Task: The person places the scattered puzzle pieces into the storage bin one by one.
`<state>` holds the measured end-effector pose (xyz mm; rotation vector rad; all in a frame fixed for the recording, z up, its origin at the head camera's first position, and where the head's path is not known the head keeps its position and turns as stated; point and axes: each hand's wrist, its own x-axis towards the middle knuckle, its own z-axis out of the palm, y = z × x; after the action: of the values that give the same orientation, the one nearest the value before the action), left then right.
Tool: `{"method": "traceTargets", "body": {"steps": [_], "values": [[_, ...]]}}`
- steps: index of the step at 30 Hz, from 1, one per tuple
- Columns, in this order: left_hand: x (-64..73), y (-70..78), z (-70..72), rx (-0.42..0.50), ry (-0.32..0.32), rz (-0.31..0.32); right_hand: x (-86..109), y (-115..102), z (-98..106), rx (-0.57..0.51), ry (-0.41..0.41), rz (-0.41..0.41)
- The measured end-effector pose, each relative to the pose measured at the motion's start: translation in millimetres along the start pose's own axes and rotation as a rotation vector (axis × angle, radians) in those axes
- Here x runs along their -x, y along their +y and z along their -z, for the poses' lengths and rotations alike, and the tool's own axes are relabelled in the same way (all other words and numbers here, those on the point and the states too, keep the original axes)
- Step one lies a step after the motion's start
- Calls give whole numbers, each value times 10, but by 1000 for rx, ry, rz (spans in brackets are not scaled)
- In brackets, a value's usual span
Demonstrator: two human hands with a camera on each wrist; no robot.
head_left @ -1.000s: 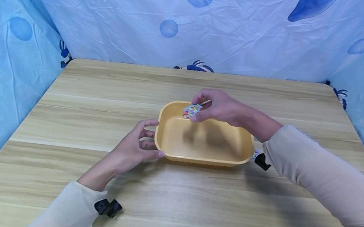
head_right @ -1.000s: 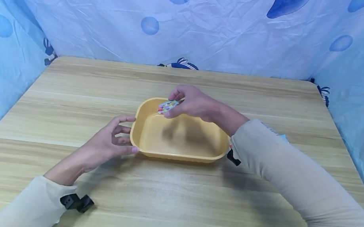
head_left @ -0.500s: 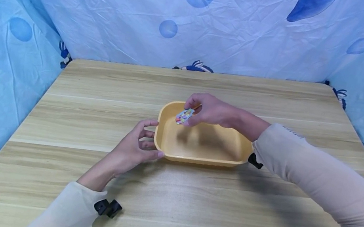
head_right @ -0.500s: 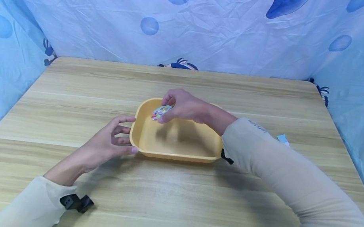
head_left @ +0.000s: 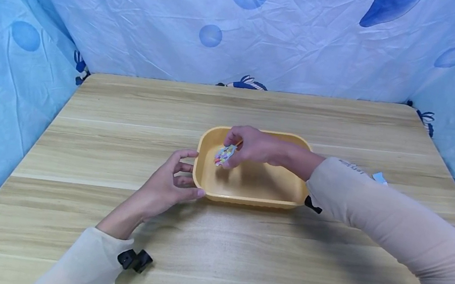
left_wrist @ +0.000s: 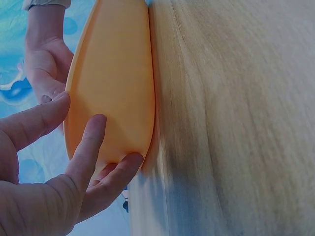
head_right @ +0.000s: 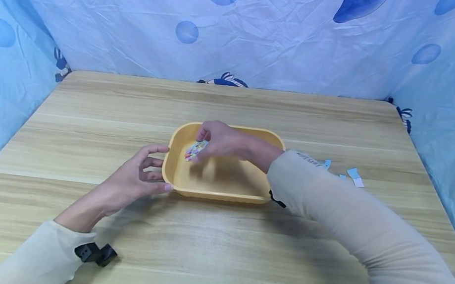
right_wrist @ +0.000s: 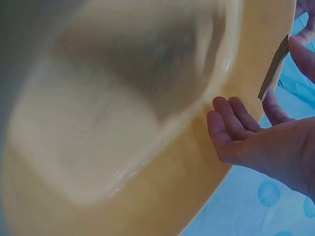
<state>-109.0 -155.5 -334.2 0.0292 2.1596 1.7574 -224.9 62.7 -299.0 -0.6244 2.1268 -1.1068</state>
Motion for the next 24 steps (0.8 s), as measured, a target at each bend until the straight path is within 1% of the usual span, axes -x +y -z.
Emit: {"method": "traceTargets", "body": {"steps": [6, 11, 14, 18, 20, 24], "values": [[4, 21, -2, 6, 2, 8, -47, -7, -68, 72, 10, -8], [1, 29, -3, 0, 4, 9, -80, -6, -113, 131, 48, -29], [-1, 30, -2, -6, 4, 9, -76, -11, -123, 167, 72, -46], [-3, 30, 0, -9, 2, 9, -55, -19, -107, 203, 83, -60], [-6, 29, 1, -11, 2, 9, -33, -30, -83, 200, 85, -53], [-10, 23, 4, -27, 8, 12, 37, -64, -16, 152, 79, -38]]}}
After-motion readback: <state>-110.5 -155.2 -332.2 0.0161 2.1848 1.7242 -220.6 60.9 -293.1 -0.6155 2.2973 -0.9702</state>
